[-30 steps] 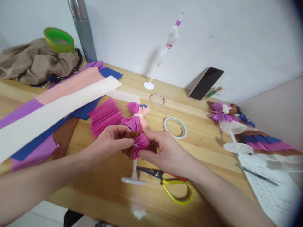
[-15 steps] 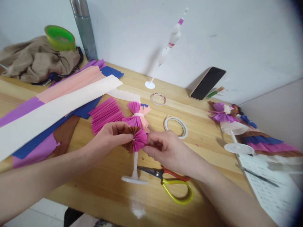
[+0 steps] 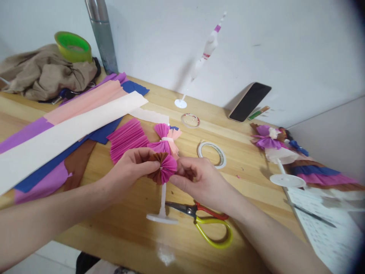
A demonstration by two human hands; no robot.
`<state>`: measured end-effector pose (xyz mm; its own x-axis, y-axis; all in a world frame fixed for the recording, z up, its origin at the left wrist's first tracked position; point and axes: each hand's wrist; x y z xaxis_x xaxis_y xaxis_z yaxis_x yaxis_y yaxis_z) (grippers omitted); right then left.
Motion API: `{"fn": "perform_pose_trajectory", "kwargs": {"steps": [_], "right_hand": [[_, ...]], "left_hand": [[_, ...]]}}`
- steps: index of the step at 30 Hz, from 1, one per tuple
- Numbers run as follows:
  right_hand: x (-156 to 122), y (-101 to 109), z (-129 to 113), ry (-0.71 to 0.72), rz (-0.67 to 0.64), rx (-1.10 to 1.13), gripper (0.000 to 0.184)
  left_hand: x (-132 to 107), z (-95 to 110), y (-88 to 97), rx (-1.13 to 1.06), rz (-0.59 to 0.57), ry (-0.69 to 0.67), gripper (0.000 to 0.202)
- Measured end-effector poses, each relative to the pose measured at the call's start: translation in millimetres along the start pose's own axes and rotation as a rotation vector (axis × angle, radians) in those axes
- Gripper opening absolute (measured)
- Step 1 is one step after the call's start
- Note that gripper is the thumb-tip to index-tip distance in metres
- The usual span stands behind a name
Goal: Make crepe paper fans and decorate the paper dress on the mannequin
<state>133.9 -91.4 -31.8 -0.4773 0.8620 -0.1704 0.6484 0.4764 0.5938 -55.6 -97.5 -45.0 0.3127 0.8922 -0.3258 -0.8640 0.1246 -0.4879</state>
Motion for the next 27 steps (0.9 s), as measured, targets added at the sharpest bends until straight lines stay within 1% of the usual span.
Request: {"fn": "perform_pose_trajectory", "kwargs": {"steps": [4, 6, 10, 14, 16, 18, 20, 24, 25, 27], "right_hand": [[1.6, -2.7, 1.4, 0.011, 0.078, -0.018, 0.026], [2.2, -4.7, 3.0, 0.031, 0.086, -0.018, 0.025], [2.6, -6.5, 5.3, 0.032, 0.138, 0.024, 0.022], [3.9, -6.0, 6.0, 0.014, 0.211, 0.072, 0.026], [4.8, -6.2, 5.8, 0.019, 0.251, 0.086, 0.029], [5.1, -6.5, 5.0, 0.028, 0.267, 0.08, 0.03], [4.4, -5.4, 3.4, 0.034, 0.221, 0.052, 0.028], [0.9, 3.8, -0.7, 0.039, 0.036, -0.051, 0.023], [0.1, 6.7, -1.7, 0.043, 0.02, -0.094, 0.022], [-0.7, 10.9, -3.0, 0.064, 0.051, -0.182, 0.019]], "left_hand": [[2.1, -0.8, 0.8, 0.006, -0.022, 0.032, 0.012], [2.5, -1.2, 0.8, -0.013, -0.024, 0.045, 0.015], [1.7, -1.4, 0.2, -0.119, -0.051, 0.033, 0.028], [1.5, -2.8, 1.9, -0.15, -0.054, 0.039, 0.04], [1.3, -4.3, 3.4, -0.136, -0.066, 0.05, 0.039], [0.6, -5.6, 4.3, -0.1, -0.076, 0.055, 0.032], [-0.4, -6.0, 4.0, -0.049, -0.064, 0.057, 0.026], [-0.8, -4.5, 0.4, 0.075, -0.03, 0.04, 0.02], [-0.3, -4.2, -0.7, 0.115, -0.029, 0.042, 0.018], [0.9, -4.6, -2.4, 0.192, -0.042, 0.065, 0.014]]}}
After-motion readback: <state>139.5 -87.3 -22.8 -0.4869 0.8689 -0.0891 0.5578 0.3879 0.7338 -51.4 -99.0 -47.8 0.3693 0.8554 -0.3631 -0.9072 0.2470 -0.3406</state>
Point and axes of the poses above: each hand's wrist, its own x-axis towards the middle knuckle, its own y-axis out of the back of the hand, z = x × y, and after that the axes turned 7 degrees about -x, right-handed
